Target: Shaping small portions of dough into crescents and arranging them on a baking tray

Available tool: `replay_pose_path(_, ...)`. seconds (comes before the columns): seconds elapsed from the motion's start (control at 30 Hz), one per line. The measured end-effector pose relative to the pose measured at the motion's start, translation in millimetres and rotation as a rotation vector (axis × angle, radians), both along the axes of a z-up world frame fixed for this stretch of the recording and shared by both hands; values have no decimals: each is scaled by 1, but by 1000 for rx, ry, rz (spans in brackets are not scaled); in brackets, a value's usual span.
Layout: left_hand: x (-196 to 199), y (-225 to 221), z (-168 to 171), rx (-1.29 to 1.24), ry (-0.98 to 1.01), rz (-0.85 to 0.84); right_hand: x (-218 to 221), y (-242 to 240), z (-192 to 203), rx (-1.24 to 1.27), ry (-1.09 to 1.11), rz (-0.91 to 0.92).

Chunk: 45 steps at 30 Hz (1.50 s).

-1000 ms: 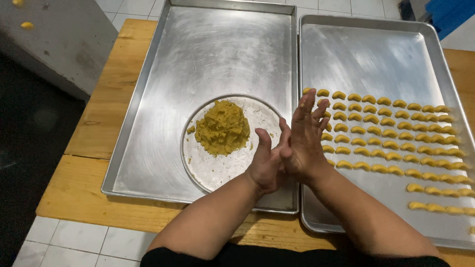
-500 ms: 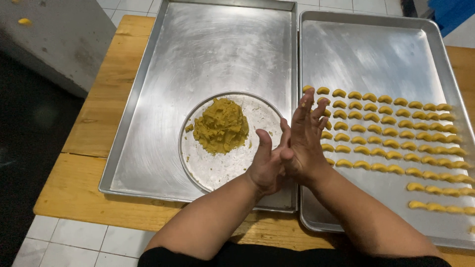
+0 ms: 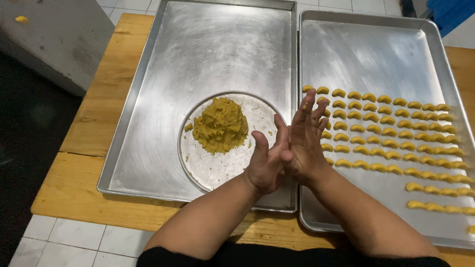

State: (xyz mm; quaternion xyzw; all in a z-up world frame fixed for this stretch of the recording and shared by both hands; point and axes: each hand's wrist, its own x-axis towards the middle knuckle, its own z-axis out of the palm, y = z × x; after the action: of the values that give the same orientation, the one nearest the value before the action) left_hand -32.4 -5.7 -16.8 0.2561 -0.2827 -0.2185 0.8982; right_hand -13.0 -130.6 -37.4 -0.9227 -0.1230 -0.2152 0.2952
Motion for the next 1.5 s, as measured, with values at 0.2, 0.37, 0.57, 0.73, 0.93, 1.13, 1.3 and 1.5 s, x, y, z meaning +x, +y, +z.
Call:
replay_pose_path(0.2, 36, -26, -94, -588, 332, -330, -43, 49, 21, -41, -235, 349)
replay_pose_path(0.37, 5, -3, 20, -62, 118, 8, -10, 20, -4, -38, -152, 205)
replay_pose_path(0.57, 14, -3, 11, 118, 100, -43, -3, 6, -10, -34, -102, 7)
replay_pose_path(0.73, 18, -7, -26, -65, 252, -64, -32, 50, 13, -31, -300, 304)
replay_pose_path(0.93, 12, 3, 4, 149, 34, -32, -7, 12, 7, 1, -60, -5)
replay_pose_path(1.13, 13, -8, -9, 55, 52, -77, -15, 26, -1, -50, -181, 24)
replay_pose_path(1.3, 25, -24, -52, -314, 115, -53, -15, 31, -1, 35, -161, 182)
replay_pose_path(1.5, 11, -5, -27, 7, 66, -29, 3, -4, 3, 4, 32, -145)
